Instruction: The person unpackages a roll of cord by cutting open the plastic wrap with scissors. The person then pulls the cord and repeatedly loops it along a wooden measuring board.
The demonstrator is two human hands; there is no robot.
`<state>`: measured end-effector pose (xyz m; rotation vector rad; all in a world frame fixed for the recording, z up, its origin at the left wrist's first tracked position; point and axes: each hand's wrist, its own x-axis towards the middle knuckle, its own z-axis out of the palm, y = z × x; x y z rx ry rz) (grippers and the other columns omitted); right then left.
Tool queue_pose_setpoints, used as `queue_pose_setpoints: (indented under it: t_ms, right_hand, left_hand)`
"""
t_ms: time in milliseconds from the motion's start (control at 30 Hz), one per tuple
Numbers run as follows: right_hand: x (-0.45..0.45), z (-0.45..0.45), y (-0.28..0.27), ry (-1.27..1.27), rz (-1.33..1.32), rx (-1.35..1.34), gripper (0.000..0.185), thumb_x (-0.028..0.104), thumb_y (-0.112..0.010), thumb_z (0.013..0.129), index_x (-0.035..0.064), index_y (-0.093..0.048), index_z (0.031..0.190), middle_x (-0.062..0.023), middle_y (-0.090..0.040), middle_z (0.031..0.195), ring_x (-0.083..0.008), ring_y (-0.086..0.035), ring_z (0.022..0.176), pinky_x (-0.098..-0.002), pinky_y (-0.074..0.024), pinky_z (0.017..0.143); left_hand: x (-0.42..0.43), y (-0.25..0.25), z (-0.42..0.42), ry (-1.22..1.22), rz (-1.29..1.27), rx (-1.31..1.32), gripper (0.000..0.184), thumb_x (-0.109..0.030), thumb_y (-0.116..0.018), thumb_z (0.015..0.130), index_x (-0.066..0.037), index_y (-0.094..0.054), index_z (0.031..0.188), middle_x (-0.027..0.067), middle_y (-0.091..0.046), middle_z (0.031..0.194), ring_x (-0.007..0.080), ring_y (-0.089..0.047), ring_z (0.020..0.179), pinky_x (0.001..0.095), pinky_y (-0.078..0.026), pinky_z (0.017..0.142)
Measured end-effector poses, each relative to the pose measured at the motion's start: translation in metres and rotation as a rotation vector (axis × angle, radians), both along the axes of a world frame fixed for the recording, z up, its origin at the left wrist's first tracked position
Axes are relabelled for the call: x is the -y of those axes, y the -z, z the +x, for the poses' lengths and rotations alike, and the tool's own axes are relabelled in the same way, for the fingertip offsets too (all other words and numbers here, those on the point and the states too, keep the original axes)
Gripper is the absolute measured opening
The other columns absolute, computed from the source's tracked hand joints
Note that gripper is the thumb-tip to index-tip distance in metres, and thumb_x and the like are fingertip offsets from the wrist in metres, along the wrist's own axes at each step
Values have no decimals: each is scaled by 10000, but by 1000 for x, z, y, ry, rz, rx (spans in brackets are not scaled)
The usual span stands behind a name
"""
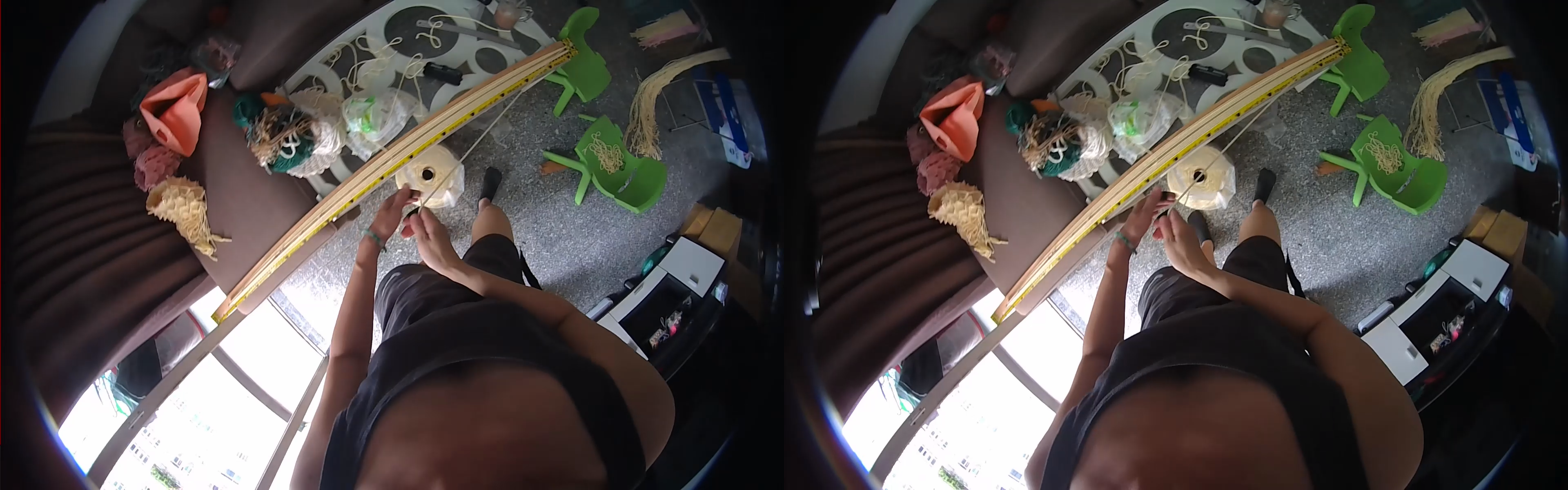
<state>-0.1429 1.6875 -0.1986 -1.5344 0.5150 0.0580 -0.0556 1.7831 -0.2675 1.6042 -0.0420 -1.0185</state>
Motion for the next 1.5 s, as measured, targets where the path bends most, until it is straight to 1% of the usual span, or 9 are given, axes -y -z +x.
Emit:
queue_pose_setpoints:
  t_ms: [133,333,600,733,1000,1067,1233,1267,1500]
  right_hand:
    - [-43,-38,-6,-291,-62,119,151,118,-407,841,-16,-467,805,-132,-552,673,-265,-564,624,-347,-432,579]
    - [8,-79,-66,-343,88,-15,212,177,-402,871,-3,-511,890,-81,-570,768,-159,-542,685,-286,-427,643]
    - [95,-187,-190,-120,-117,-44,369,240,-310,890,-28,-553,968,-54,-550,760,-81,-404,623,-210,-340,627]
    - [111,-273,-217,117,-51,289,390,229,-270,894,-77,-487,1002,-158,-537,817,-195,-492,803,-309,-315,818]
    - [138,-445,-309,216,609,920,408,181,-309,887,-123,-262,1155,-319,-88,1289,-428,-35,1225,-513,-12,1018]
    - [95,-426,-338,1144,-242,729,420,156,-319,876,-133,-208,1160,-325,-28,1294,-448,22,1216,-532,-9,1010]
    - [128,-514,-379,573,-108,1019,464,97,-369,826,-198,-180,1132,-370,52,1263,-477,63,1191,-533,54,993]
    - [106,-496,-391,995,-577,932,527,74,-366,819,-216,-101,1170,-369,136,1262,-448,105,1206,-504,67,1001]
    - [148,-508,-415,776,-507,1055,433,2,-389,791,-137,-179,1144,-271,-43,1154,-340,-41,1084,-429,-59,920]
  left_hand:
    - [-2,-90,-11,474,155,-258,366,-334,-386,871,-15,-562,907,110,-567,972,125,-551,781,293,-431,766]
    - [-38,-72,-54,-278,-697,-810,290,-258,-391,881,-63,-534,721,61,-597,748,168,-574,794,342,-433,815]
    - [-30,-41,-59,-807,-857,-974,237,-152,-388,854,-47,-471,659,-24,-392,502,85,-397,463,264,-459,596]
    - [-26,-39,-48,-937,-786,-962,242,-156,-393,851,-43,-468,650,-15,-423,528,71,-383,428,211,-440,482]
    - [-52,-63,-51,-1205,-815,-1009,136,-128,-445,802,-55,-428,688,2,-462,557,83,-404,423,229,-447,470]
    - [-58,-70,-57,-1221,-820,-1003,140,-132,-439,805,-58,-422,687,5,-467,561,87,-415,429,234,-452,479]
    - [-79,-73,-63,-1299,-881,-998,176,-173,-427,814,-70,-418,672,9,-495,583,96,-442,446,246,-468,518]
    - [-85,-75,-64,-1305,-888,-997,176,-173,-427,814,-70,-418,672,9,-495,583,96,-442,446,246,-468,518]
    - [-167,-83,-66,-1435,-922,-913,255,-161,-389,845,-77,-404,605,-5,-454,522,94,-462,467,258,-468,540]
